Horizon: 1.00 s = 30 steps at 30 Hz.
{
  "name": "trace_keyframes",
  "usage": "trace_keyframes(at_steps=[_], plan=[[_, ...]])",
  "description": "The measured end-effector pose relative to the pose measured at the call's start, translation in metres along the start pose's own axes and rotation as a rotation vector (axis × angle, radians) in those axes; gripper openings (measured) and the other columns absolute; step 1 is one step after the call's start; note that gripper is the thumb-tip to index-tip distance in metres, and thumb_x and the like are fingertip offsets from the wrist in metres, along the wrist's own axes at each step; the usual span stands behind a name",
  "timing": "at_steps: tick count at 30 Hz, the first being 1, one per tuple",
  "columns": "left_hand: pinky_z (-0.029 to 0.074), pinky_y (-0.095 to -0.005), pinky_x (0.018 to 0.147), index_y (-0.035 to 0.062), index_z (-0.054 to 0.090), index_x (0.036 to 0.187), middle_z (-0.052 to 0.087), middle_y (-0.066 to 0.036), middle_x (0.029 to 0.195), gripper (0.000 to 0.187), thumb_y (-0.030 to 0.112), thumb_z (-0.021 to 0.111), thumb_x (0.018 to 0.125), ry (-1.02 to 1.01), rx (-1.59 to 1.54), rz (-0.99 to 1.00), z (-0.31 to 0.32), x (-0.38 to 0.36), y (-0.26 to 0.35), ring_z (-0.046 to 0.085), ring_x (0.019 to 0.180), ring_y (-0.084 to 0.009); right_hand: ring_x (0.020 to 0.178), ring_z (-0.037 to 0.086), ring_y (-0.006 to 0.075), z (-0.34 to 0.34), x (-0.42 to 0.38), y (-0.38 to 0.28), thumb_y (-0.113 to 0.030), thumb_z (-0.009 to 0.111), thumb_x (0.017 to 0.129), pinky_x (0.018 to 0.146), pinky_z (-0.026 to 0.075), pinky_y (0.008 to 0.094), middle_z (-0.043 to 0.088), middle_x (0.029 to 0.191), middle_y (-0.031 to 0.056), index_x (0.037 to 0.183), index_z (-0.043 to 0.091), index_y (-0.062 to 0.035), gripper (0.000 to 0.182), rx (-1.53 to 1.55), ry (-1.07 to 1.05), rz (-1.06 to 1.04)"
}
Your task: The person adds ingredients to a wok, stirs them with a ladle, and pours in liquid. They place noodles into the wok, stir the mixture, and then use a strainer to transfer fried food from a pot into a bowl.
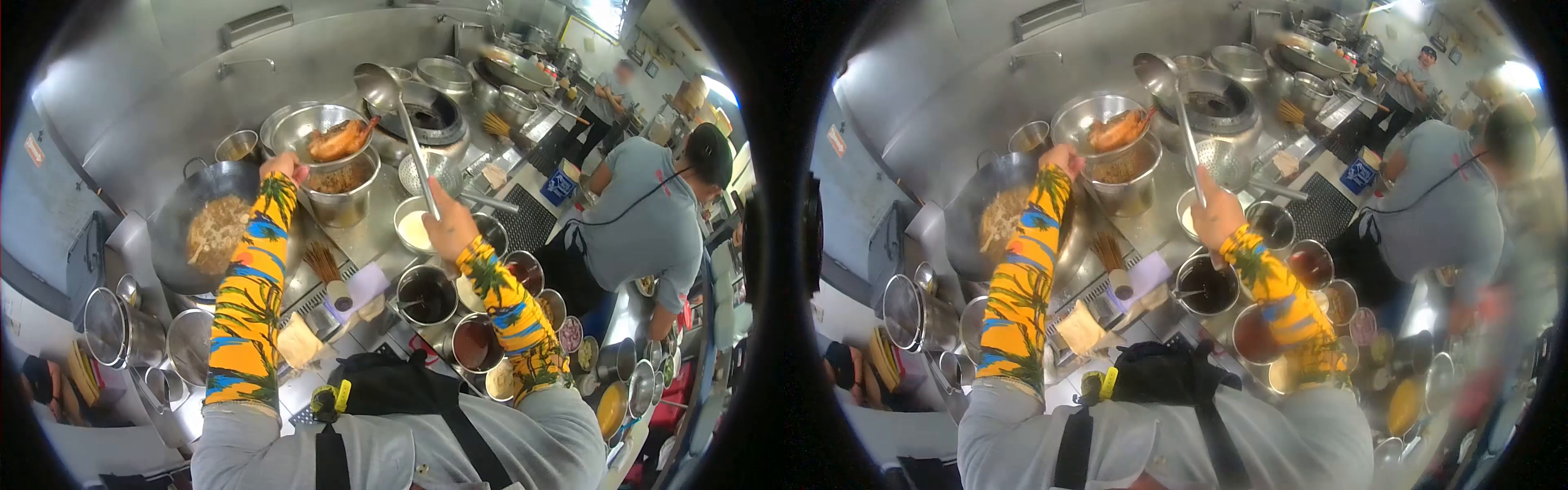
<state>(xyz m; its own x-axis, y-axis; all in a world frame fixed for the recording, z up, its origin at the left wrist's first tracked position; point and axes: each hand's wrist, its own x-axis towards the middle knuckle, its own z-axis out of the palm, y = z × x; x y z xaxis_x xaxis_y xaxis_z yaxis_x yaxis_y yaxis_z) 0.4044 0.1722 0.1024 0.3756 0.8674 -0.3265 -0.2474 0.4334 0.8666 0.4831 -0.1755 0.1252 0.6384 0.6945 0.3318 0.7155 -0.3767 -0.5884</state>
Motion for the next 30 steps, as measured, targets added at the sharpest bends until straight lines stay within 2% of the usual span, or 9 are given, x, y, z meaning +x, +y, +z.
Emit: trace_keyframes(at_steps=[3, 6, 9, 10, 17, 21, 25, 28, 30], plan=[[0.053, -0.0318, 0.043, -0.0062, 0.055, 0.092, 0.059, -0.017, 0.079, 0.021, 0.0, 0.06, 0.073, -0.025, 0.027, 0.038, 0.003, 0.008, 0.009, 0.061, 0.055, -0.0248, 0.048, 0.053, 0.0099, -0.01, 0.011, 0.022, -0.011, 0.061, 0.083, 0.047, 0.045, 0.0279, 0.059, 0.068, 0.0074, 0.142, 0.034, 0.0019, 0.066, 0.453, -0.161, 0.194], [0.053, -0.03, 0.043, -0.0065, 0.056, 0.094, 0.061, -0.014, 0.079, 0.021, 0.002, 0.059, 0.075, -0.049, 0.064, 0.044, 0.004, 0.016, 0.016, 0.061, 0.056, -0.0222, 0.049, 0.054, 0.0097, -0.005, 0.014, 0.039, -0.01, 0.061, 0.083, 0.048, 0.045, 0.0265, 0.059, 0.068, 0.0056, 0.142, 0.035, 0.0023, 0.066, 0.507, -0.273, 0.302], [0.055, -0.0299, 0.046, -0.0046, 0.057, 0.094, 0.061, -0.013, 0.079, 0.02, 0.002, 0.059, 0.075, -0.044, 0.071, 0.054, 0.003, 0.011, 0.026, 0.061, 0.056, -0.0215, 0.05, 0.057, 0.0152, -0.012, 0.022, 0.027, -0.011, 0.061, 0.082, 0.051, 0.047, 0.0299, 0.061, 0.068, 0.0095, 0.143, 0.034, 0.0004, 0.068, 0.262, -0.397, 0.176], [0.055, -0.0299, 0.046, -0.0044, 0.057, 0.094, 0.061, -0.013, 0.079, 0.02, 0.002, 0.059, 0.075, -0.052, 0.062, 0.063, 0.002, 0.011, 0.028, 0.061, 0.057, -0.0213, 0.057, 0.063, 0.0261, -0.005, 0.024, 0.029, -0.011, 0.057, 0.082, 0.059, 0.051, 0.0363, 0.064, 0.071, 0.0156, 0.143, 0.033, -0.0016, 0.066, -0.017, -0.274, -0.123], [0.055, -0.0313, 0.048, -0.004, 0.057, 0.093, 0.06, -0.013, 0.079, 0.02, 0.001, 0.059, 0.074, -0.083, 0.017, 0.052, 0.0, 0.007, 0.04, 0.062, 0.061, -0.0224, 0.086, 0.065, 0.038, 0.034, 0.025, 0.021, -0.016, 0.05, 0.09, 0.069, 0.052, 0.048, 0.063, 0.096, 0.0198, 0.142, 0.034, -0.0115, 0.055, -0.816, -0.41, -0.26], [0.055, -0.0318, 0.047, -0.0051, 0.058, 0.095, 0.061, -0.014, 0.081, 0.022, 0.0, 0.059, 0.074, -0.111, 0.001, 0.021, 0.005, 0.014, 0.037, 0.062, 0.06, -0.0242, 0.072, 0.066, 0.0354, 0.061, 0.028, 0.017, -0.011, 0.051, 0.087, 0.058, 0.053, 0.0471, 0.058, 0.096, 0.021, 0.146, 0.027, -0.0097, 0.064, -0.892, -0.407, -0.225], [0.055, -0.0325, 0.046, -0.0063, 0.059, 0.094, 0.061, -0.015, 0.081, 0.021, -0.001, 0.059, 0.074, -0.139, 0.013, 0.011, 0.011, 0.023, 0.038, 0.062, 0.057, -0.0245, 0.075, 0.067, 0.0374, 0.084, 0.047, 0.009, -0.013, 0.049, 0.09, 0.057, 0.053, 0.0462, 0.063, 0.083, 0.0222, 0.141, 0.032, -0.006, 0.054, -0.841, -0.424, -0.158], [0.055, -0.0322, 0.045, -0.0065, 0.058, 0.094, 0.061, -0.016, 0.081, 0.02, 0.0, 0.058, 0.075, -0.162, 0.008, 0.024, 0.008, 0.017, 0.035, 0.061, 0.056, -0.0246, 0.067, 0.067, 0.0301, 0.091, 0.103, 0.033, -0.009, 0.05, 0.08, 0.053, 0.052, 0.0421, 0.065, 0.076, 0.0196, 0.124, 0.049, -0.0003, 0.045, -0.689, -0.812, -0.423], [0.054, -0.0317, 0.044, -0.0062, 0.058, 0.094, 0.06, -0.015, 0.082, 0.02, 0.0, 0.058, 0.075, -0.153, 0.009, 0.005, 0.007, 0.01, 0.039, 0.061, 0.056, -0.024, 0.058, 0.063, 0.0249, 0.081, 0.133, 0.013, -0.009, 0.054, 0.076, 0.047, 0.048, 0.0375, 0.063, 0.067, 0.0152, 0.102, 0.056, -0.0003, 0.028, -0.407, -0.944, -0.133]])
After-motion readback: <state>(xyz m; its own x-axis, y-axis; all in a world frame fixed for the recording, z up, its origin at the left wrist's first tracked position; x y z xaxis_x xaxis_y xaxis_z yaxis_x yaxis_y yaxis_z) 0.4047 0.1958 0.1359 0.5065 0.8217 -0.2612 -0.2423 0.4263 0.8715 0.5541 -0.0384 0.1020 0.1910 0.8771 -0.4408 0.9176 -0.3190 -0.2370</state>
